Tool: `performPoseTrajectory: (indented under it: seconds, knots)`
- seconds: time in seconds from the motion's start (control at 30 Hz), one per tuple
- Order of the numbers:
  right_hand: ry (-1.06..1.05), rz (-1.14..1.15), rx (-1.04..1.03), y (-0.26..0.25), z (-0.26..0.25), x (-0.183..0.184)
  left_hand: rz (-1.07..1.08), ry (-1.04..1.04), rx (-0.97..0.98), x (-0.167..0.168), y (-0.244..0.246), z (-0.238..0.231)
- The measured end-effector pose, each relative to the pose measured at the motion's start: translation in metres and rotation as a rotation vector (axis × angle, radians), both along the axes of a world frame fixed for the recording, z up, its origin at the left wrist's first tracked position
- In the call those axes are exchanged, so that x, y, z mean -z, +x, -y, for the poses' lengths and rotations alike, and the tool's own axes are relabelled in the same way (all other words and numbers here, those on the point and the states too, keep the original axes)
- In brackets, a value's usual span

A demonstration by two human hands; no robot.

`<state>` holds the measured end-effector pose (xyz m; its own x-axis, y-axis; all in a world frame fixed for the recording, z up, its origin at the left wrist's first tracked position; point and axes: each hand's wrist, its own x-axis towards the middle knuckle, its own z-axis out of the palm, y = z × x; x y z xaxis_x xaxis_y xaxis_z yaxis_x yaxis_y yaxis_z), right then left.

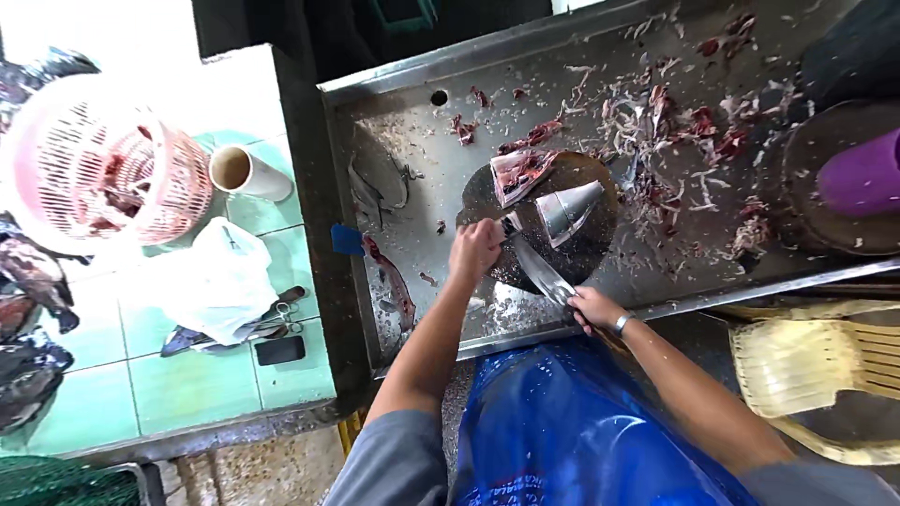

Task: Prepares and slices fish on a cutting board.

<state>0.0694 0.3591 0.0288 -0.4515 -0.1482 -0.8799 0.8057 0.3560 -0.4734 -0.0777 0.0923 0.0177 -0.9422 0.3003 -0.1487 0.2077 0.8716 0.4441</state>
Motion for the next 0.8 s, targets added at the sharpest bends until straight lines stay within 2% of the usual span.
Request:
performPoseTrajectory:
  seconds: [0.1,0.23,0.33,0.4,0.47,0.6,0.7,0.8]
  knots:
    - [0.007,0.006,0.023,-0.020,0.020,0.001,-0.007,-0.019,-0.052,0.000,-0.030,0.012]
    - [0.016,0.025,0.025,0.020,-0.015,-0.027,-0.065,-0.048,-0.111,-0.026,-0.021,-0.015]
    - [0.033,0.060,0.166,0.076,-0.059,-0.048,-0.061,0.020,0.046,-0.039,-0.006,-0.077]
    - [0.051,0.068,0.311,0.110,-0.082,-0.056,0.003,-0.004,0.212,-0.026,-0.002,-0.117]
    - [0.069,0.066,0.423,0.129,-0.101,-0.062,0.039,-0.101,0.291,-0.019,-0.005,-0.143]
    - [0.025,0.006,0.605,0.138,-0.115,-0.065,0.064,-0.225,0.333,-0.027,-0.014,-0.153]
    - [-0.058,-0.102,0.648,0.132,-0.113,-0.063,0.010,-0.301,0.421,-0.029,-0.021,-0.149]
    - [-0.169,-0.173,0.664,0.124,-0.105,-0.060,0.042,-0.328,0.474,-0.047,-0.039,-0.146]
